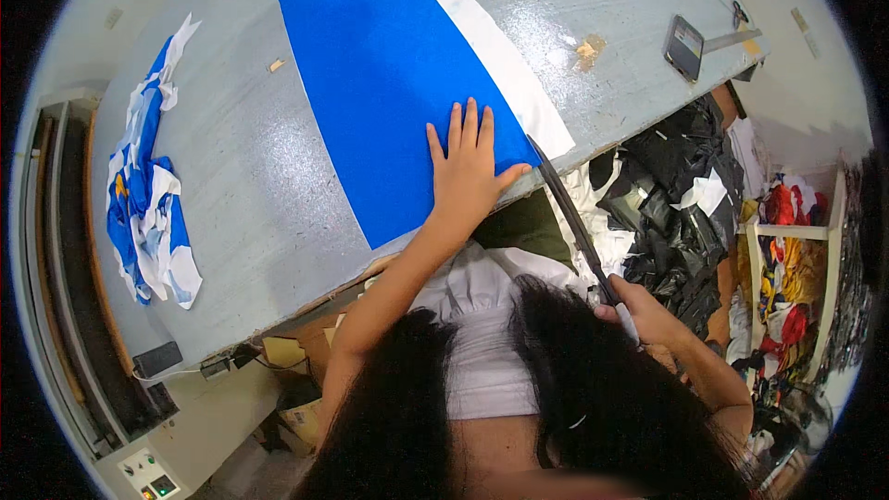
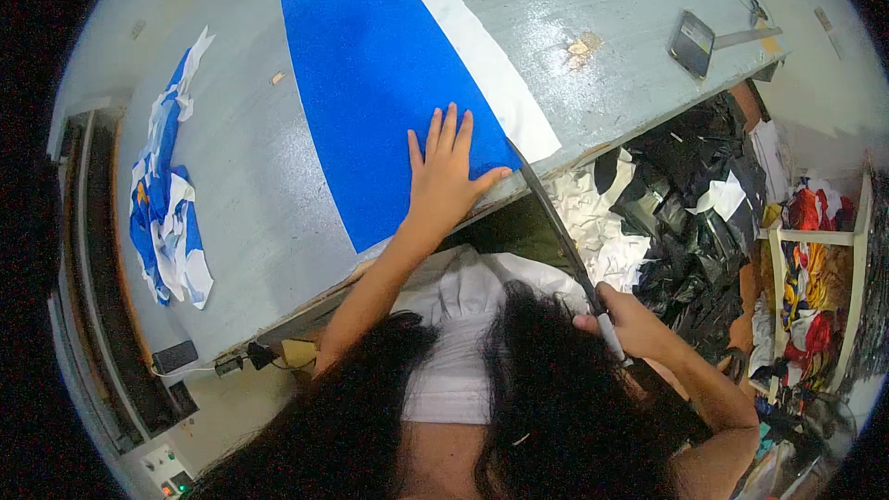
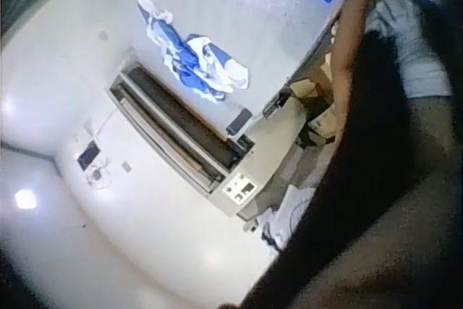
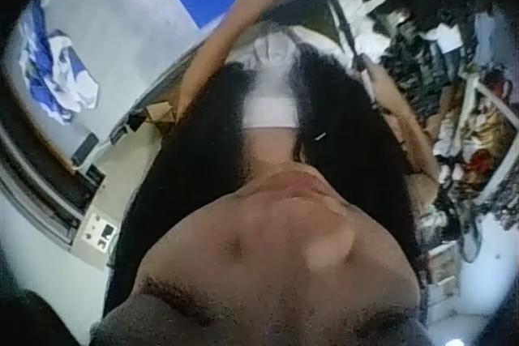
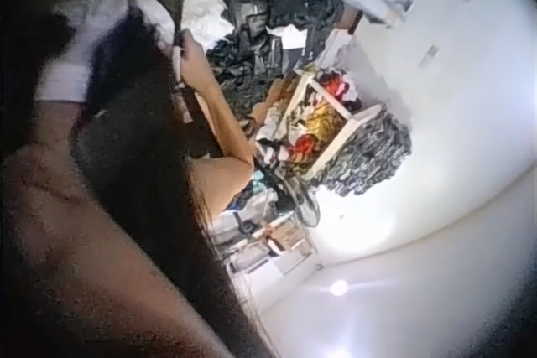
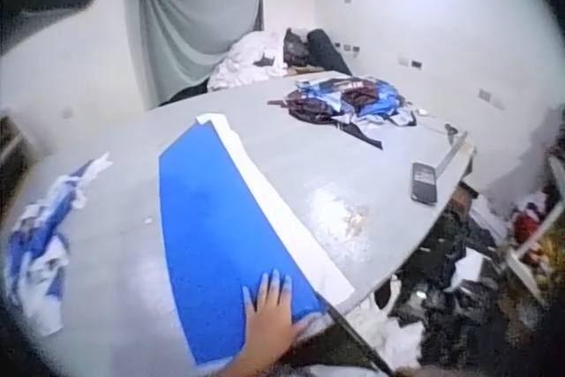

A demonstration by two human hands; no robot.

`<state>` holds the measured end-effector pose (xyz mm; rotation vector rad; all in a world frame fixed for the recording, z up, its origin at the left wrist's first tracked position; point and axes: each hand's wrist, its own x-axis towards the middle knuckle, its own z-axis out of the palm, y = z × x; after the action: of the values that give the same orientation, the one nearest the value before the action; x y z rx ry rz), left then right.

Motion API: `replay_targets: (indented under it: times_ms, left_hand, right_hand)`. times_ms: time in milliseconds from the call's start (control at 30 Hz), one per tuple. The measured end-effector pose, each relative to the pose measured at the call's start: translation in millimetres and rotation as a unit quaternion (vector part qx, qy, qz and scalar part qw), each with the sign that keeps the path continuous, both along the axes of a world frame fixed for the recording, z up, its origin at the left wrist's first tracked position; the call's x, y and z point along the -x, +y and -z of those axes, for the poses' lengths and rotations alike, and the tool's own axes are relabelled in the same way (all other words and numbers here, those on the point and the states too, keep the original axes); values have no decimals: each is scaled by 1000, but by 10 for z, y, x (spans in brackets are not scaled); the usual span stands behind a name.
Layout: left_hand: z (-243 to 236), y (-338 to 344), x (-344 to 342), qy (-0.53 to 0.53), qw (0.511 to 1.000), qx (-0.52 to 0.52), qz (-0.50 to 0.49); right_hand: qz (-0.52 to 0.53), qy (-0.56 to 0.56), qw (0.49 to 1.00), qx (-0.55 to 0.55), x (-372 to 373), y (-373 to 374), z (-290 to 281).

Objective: Cutting pieces of fabric with scissors on a textile work table.

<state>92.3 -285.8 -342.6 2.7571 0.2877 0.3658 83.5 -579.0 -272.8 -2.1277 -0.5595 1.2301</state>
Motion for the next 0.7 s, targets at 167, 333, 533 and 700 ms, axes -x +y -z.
replay_targets:
  times_ms: [167, 333, 533, 700]
  left_hand:
    - [24, 9, 53, -2, 1000, -3, -25]
    - [23, 2, 44, -14, 1000, 0, -22]
    - [39, -1, 41, -27, 999, 2, -32]
    - [33, 1, 52, -37, 999, 5, -34]
  right_hand:
    - [-17, 1, 999, 42, 29, 48, 20]
    - [-32, -22, 998, 59, 45, 25, 112]
    - [-8, 30, 996, 78, -75, 269, -151]
    - [-9, 1, 998, 59, -99, 475, -165]
